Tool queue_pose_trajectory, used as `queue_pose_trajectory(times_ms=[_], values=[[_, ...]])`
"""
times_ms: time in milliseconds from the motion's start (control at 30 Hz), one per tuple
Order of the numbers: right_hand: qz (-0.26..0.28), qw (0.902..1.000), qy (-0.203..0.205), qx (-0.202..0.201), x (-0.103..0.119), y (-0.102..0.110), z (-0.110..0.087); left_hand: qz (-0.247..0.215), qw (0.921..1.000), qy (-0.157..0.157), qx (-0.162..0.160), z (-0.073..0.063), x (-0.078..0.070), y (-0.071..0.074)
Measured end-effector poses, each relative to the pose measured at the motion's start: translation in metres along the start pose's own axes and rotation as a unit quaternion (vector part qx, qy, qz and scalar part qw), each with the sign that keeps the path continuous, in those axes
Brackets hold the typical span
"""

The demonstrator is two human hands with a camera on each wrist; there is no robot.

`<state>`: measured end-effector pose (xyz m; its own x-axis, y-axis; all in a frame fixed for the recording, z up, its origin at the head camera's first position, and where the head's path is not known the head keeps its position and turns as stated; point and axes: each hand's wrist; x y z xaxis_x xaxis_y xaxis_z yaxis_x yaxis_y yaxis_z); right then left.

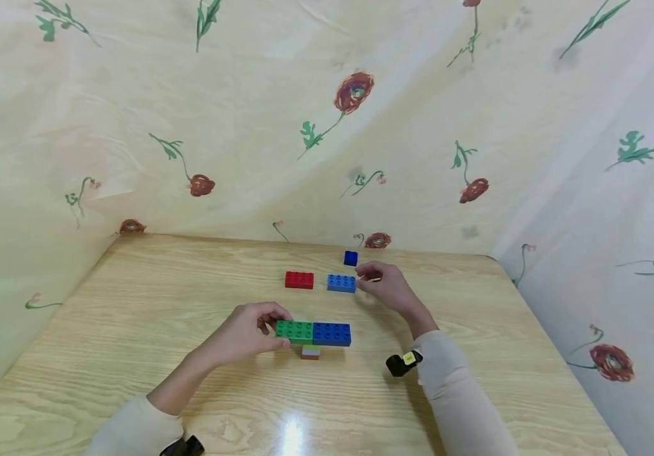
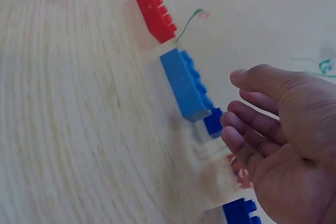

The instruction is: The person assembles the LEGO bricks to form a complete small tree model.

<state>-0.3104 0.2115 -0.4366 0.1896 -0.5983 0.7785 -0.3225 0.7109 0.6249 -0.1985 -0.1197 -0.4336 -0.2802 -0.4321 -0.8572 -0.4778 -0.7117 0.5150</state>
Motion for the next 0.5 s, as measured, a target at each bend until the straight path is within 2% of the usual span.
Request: queue_pose_trajectory(times_ms=[200,367,500], values=[[0.000,0.9997,-0.023,0.012,-0.007,-0.007,0.013,0.002,1.0000,-0.001,-0.001,-0.001,0.001,0.001],[-0.024,0.9990,-0.035,0.016,-0.011,-0.014,0.016,-0.005,1.0000,0.000,0.001,-0.002,-0.001,0.001],[-0.048,0.9983,-0.029,0.017,-0.012,-0.017,0.016,-0.003,1.0000,0.001,0.001,-0.002,-0.001,0.000]])
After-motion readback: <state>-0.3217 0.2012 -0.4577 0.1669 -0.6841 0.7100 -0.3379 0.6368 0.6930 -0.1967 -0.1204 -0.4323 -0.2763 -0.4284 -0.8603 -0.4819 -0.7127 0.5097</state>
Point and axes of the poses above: each hand's wrist, its own z-axis towards the middle knuckle, its own y-axis out of the back of the hand, x = y × z, and after that the axes turned 8 degrees about x, right-handed
